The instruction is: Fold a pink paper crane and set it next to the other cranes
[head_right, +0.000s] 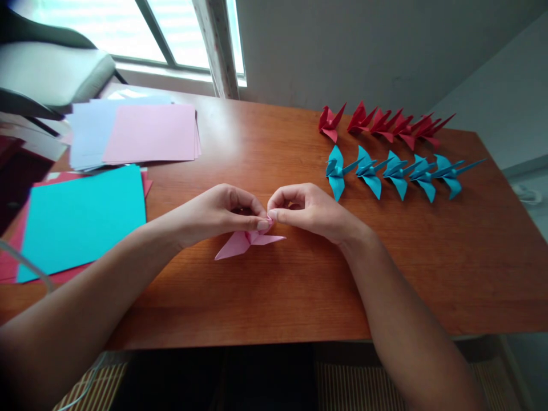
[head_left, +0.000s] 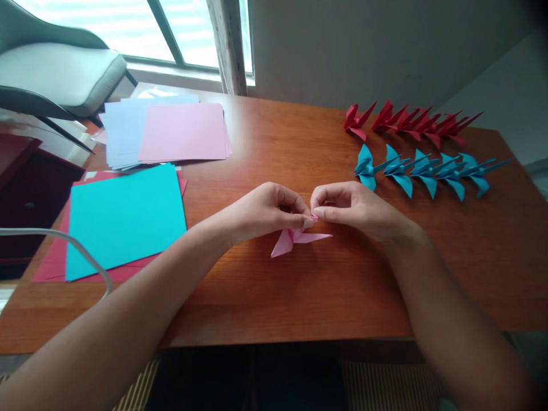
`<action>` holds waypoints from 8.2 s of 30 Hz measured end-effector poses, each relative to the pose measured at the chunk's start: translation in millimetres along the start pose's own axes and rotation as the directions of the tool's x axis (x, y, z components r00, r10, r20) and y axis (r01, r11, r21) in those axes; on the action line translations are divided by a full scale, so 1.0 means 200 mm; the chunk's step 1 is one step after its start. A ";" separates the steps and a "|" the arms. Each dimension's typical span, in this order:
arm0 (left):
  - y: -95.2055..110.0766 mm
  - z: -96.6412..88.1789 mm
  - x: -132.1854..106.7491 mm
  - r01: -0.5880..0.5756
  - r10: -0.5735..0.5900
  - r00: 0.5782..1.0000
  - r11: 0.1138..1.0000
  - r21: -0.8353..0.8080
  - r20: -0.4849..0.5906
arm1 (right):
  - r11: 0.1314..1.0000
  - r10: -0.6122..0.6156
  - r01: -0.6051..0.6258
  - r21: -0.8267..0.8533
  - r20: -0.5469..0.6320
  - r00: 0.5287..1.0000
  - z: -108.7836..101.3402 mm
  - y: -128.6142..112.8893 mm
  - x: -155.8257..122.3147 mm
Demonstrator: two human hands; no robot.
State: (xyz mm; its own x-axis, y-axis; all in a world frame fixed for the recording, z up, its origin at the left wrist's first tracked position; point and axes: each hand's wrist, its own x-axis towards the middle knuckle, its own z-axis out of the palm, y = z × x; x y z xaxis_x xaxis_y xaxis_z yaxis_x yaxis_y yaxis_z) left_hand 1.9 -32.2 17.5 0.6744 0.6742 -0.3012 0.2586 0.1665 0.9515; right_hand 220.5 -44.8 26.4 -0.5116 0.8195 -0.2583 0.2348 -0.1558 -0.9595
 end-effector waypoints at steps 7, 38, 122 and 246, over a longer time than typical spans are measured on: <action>0.01 0.01 0.00 0.026 -0.026 1.000 0.999 -0.024 -0.007 | 0.998 0.015 -0.017 -0.056 -0.028 0.999 0.02 -0.03 -0.01; 0.02 0.05 0.01 -0.182 0.135 0.909 0.980 -0.083 -0.395 | 0.940 -0.303 0.227 -0.253 -0.321 0.897 0.06 0.04 0.03; 0.05 0.02 -0.01 0.017 -0.055 0.990 0.962 -0.273 -0.130 | 0.936 -0.306 0.269 -0.227 -0.151 0.940 -0.02 0.00 -0.03; -0.05 0.06 0.02 0.147 0.203 0.844 0.802 -0.578 0.496 | 0.804 -0.448 0.357 0.475 0.089 0.890 0.14 0.05 0.00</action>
State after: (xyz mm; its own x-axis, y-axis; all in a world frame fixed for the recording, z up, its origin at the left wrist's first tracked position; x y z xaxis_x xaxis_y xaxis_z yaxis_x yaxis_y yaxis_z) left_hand 10.5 -40.8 6.0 0.9648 0.2462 -0.0920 -0.0936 0.6489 0.7551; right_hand 199.4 -62.4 13.5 -0.6335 0.7501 0.1896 -0.3866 -0.0946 -0.9174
